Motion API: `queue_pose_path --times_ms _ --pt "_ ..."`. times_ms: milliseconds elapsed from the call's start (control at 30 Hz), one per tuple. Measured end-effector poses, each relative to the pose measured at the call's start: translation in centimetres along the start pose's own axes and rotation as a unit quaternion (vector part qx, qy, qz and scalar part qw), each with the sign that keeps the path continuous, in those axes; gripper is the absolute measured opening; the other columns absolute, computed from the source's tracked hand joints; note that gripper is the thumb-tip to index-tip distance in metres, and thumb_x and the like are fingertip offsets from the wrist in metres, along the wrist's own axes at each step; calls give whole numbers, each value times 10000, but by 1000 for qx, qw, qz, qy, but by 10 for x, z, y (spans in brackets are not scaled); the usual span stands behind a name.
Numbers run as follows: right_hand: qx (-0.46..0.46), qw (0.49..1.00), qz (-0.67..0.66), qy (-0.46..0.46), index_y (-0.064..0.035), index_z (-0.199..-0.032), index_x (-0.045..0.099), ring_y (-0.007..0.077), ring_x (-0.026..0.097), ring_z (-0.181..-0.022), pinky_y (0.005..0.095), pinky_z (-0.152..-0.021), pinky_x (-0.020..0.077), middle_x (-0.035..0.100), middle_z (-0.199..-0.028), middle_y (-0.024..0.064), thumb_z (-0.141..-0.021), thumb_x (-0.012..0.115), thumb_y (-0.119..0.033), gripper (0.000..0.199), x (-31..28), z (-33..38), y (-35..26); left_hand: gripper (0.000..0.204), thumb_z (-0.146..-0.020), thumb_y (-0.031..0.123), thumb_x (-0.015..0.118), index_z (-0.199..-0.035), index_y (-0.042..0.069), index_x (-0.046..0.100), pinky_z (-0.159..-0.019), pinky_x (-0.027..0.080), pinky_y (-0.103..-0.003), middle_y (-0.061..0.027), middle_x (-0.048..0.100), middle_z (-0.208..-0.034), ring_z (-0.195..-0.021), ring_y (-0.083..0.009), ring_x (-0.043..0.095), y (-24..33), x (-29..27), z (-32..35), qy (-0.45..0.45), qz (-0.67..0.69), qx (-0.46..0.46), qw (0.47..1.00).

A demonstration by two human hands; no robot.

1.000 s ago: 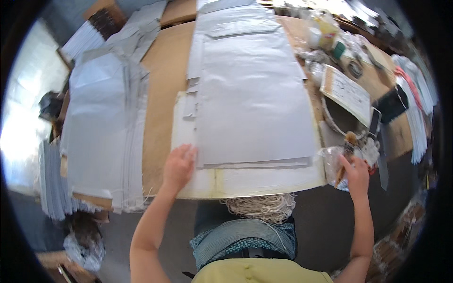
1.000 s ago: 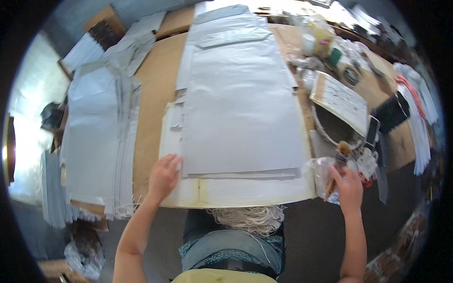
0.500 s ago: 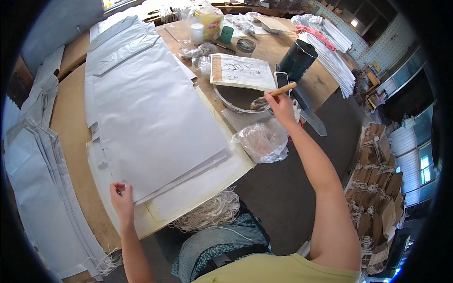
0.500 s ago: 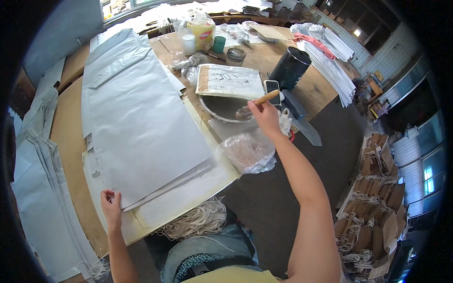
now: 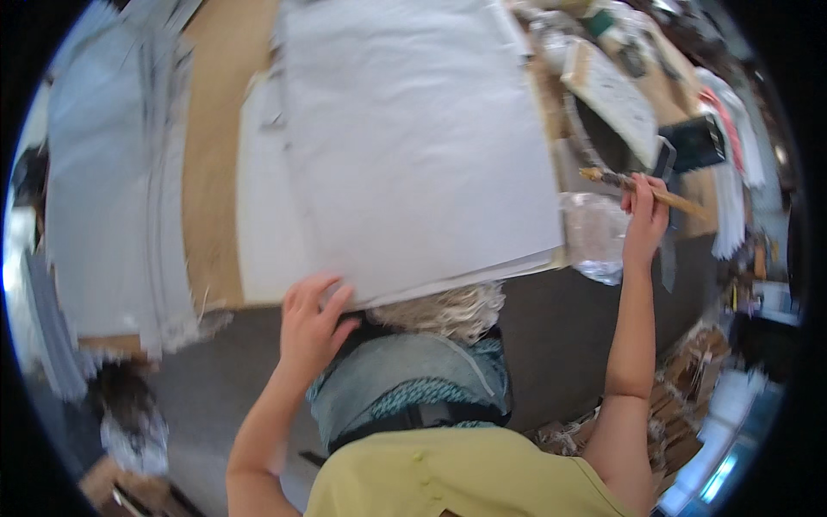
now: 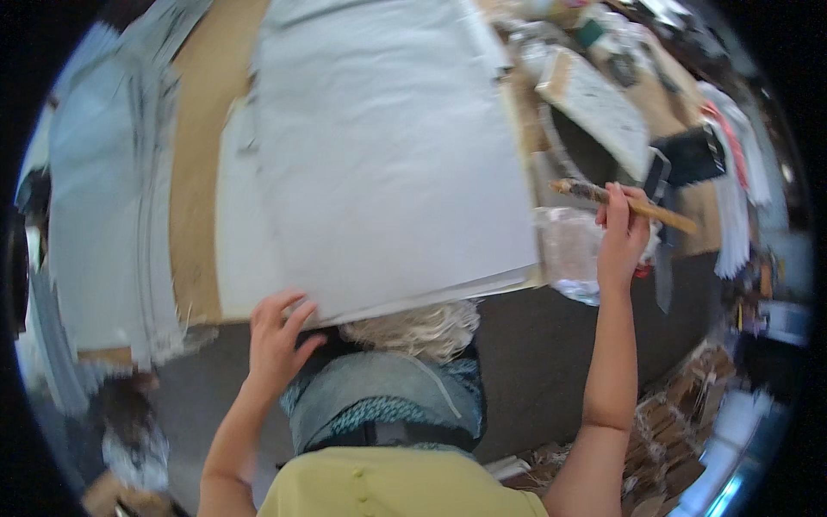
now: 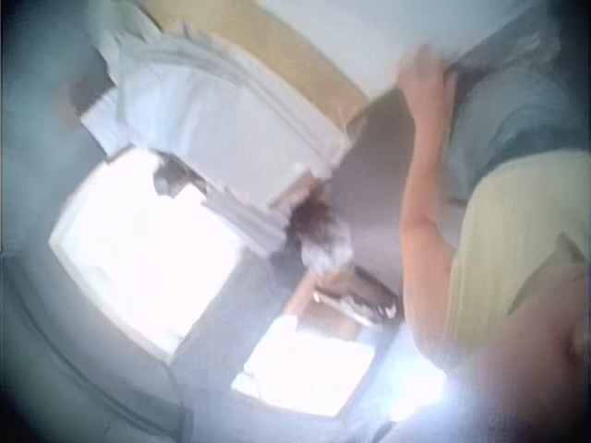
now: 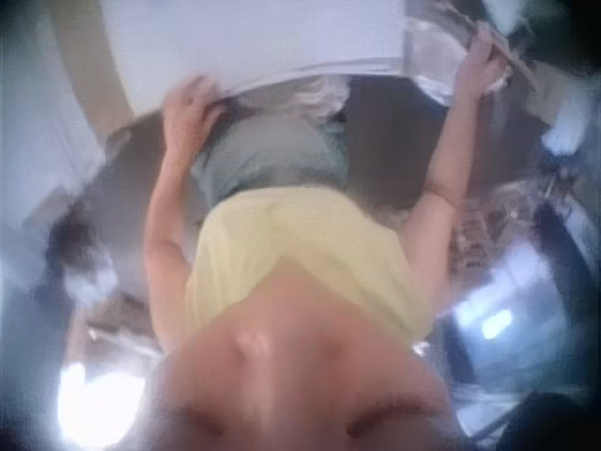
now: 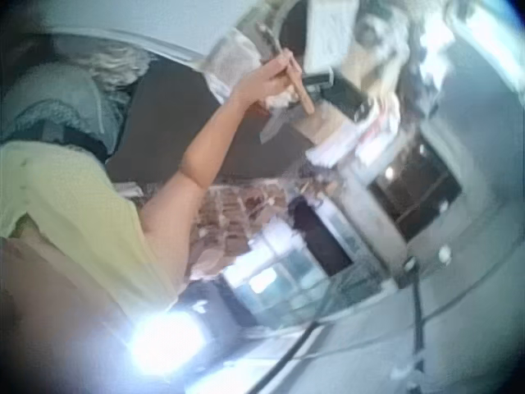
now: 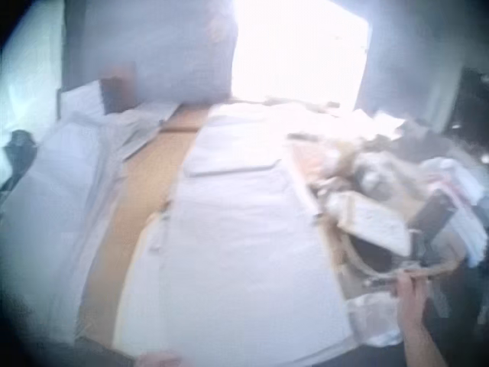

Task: The person repeatedly applies glue to the edge of a white paper sheet using a brush, then places a string along the glued edge and folds the paper over to secure it. The person stacks the finished sheets and repeats the process with new sheets from a pile.

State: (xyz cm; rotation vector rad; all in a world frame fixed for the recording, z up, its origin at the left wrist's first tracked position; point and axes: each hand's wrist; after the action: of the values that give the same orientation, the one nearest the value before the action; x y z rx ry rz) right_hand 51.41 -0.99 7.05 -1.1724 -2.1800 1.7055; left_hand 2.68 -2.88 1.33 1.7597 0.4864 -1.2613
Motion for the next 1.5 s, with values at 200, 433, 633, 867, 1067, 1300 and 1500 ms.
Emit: queue_pose_path --times_ms 200,433,633,867,1067,1300,1500 --pt "127 927 -267 -229 -72 -970 616 72 489 -706 243 -643 420 569 -862 -10 -1003 622 -150 85 135 144 -21 319 -827 63 711 -1145 59 689 -1064 484 -444 -82 681 -1220 -1227 -272 626 -16 25 3 73 -47 76 993" --pt "-46 964 -7 -262 -34 -928 676 87 562 -607 250 -527 447 646 -799 16 -947 704 -122 94 119 146 -12 258 -846 64 726 -1103 79 716 -1070 484 -446 -61 715 -1167 -1211 -249 649 -12 27 3 80 -56 67 993" --pt "-58 953 221 -199 -45 -898 676 75 564 -622 249 -551 452 626 -741 10 -963 695 -123 103 48 100 -2 221 -848 34 694 -1064 81 707 -1082 465 -473 -58 720 -1126 -1179 -260 662 -15 20 -7 65 -36 83 994" --pt "-171 940 291 -51 -100 -1227 724 170 661 -788 311 -732 540 707 -914 45 -969 702 -152 263 -19 45 -15 177 -835 32 727 -1009 61 719 -931 503 -438 -87 702 -1034 -1054 -302 668 -33 -21 19 69 -77 -6 995" --pt "-195 769 594 -136 -196 -1413 630 254 641 -993 368 -877 522 678 -1092 73 -981 659 -125 439 -80 38 19 169 -818 148 792 -970 99 733 -716 496 -395 -49 644 -852 -799 -271 632 2 19 40 31 80 -45 995" --pt "-200 876 386 -208 -90 -1193 725 305 639 -1033 395 -927 509 691 -1086 104 -938 684 -77 259 34 99 -36 138 -836 156 777 -964 111 753 -647 528 -400 -52 690 -821 -746 -279 674 2 99 28 -40 99 -5 994" --pt "-193 886 153 -393 -64 -1046 714 265 658 -1053 408 -902 516 706 -1018 69 -856 737 -112 197 105 186 -79 135 -845 150 762 -937 70 706 -639 521 -410 -74 676 -824 -721 -308 661 22 48 20 -55 191 -15 980"
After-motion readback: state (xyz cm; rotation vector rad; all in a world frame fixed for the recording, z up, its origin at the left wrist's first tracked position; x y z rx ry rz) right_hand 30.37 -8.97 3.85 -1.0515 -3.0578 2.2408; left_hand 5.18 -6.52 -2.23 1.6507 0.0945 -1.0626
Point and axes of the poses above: each hand's wrist, its own z-axis away from the middle knuckle, its own x-axis out of the palm, y = z × x
